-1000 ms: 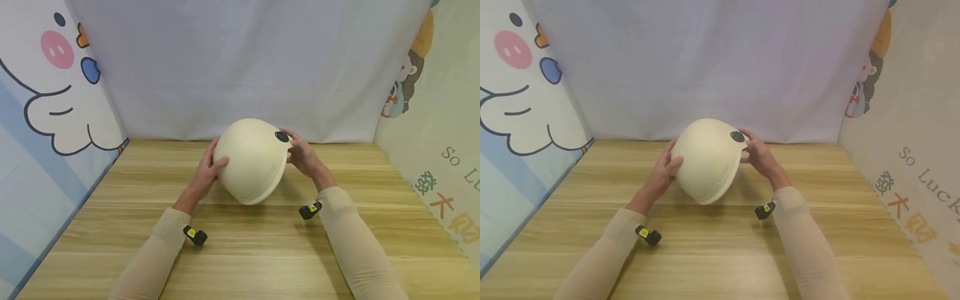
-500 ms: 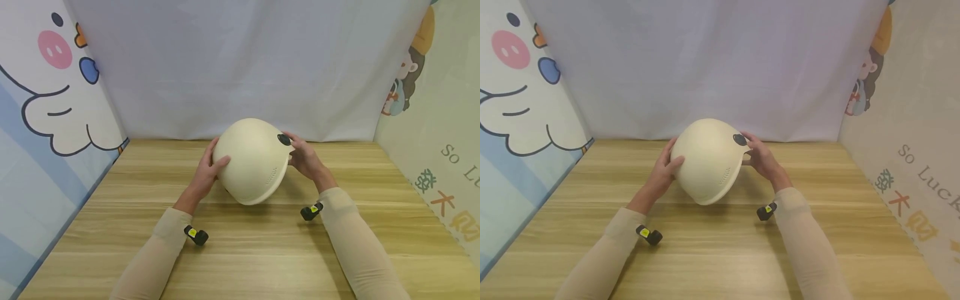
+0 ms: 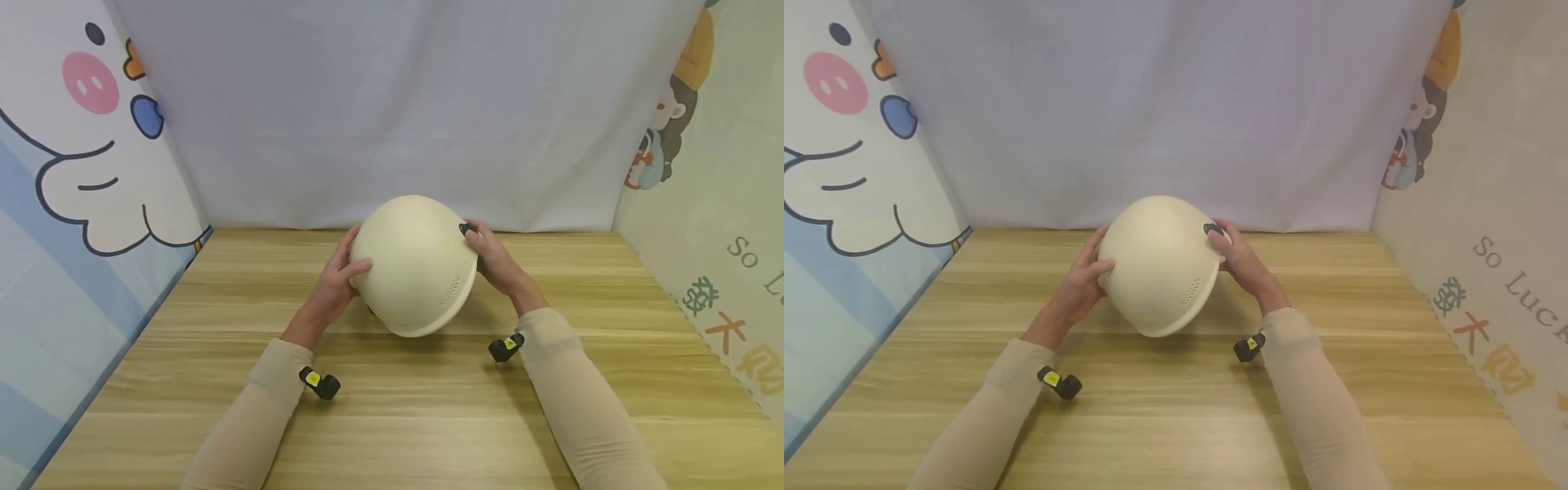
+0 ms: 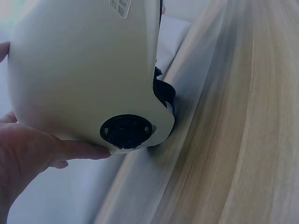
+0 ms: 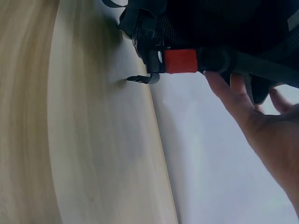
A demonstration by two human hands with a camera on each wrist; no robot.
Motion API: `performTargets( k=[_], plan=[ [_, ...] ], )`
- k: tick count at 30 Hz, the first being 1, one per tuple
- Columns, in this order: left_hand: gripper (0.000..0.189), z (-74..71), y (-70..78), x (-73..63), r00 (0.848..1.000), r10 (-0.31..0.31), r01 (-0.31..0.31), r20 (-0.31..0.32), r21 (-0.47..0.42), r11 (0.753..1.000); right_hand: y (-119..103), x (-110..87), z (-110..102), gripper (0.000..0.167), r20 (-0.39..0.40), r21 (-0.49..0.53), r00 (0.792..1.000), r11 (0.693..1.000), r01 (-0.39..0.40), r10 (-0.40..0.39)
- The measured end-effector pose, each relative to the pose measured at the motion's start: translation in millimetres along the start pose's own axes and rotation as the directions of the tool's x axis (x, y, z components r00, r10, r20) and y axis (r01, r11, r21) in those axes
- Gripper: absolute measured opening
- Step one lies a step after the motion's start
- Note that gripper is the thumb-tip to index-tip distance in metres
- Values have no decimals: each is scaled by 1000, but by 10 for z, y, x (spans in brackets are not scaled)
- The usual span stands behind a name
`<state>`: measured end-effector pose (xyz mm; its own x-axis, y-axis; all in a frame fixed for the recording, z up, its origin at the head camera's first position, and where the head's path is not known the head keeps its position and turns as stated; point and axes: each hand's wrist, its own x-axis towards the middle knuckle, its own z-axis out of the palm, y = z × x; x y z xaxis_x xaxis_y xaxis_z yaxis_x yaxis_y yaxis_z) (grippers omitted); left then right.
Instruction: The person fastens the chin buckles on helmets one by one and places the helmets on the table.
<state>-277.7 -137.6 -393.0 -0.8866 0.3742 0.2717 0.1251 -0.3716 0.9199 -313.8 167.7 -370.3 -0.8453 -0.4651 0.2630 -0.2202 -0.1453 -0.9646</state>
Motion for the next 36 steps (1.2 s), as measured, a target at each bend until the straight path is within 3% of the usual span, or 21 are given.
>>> performTargets(
  k=[4,12,19,26,31,36],
  plan=[
    [70,10,2,-8,1000,-3,3,-1,22,1000,-39,-8,-16,69,-46,-68,999,997,-25,22],
    [74,17,29,-35,1000,-4,3,15,60,998,-59,-11,-58,62,54,-159,999,987,4,4],
    [81,9,26,-35,998,12,-16,57,61,998,-203,-75,-7,58,38,-283,998,958,-35,48],
    [80,20,35,-26,998,13,-19,62,92,996,-424,-128,76,61,14,-456,1000,890,-4,12],
    [80,15,44,-32,998,13,-20,66,99,995,-565,-138,131,62,43,-544,999,839,27,-4],
    [81,17,53,-42,998,5,-11,64,87,996,-642,-148,168,56,106,-553,994,829,84,-30]
  ],
)
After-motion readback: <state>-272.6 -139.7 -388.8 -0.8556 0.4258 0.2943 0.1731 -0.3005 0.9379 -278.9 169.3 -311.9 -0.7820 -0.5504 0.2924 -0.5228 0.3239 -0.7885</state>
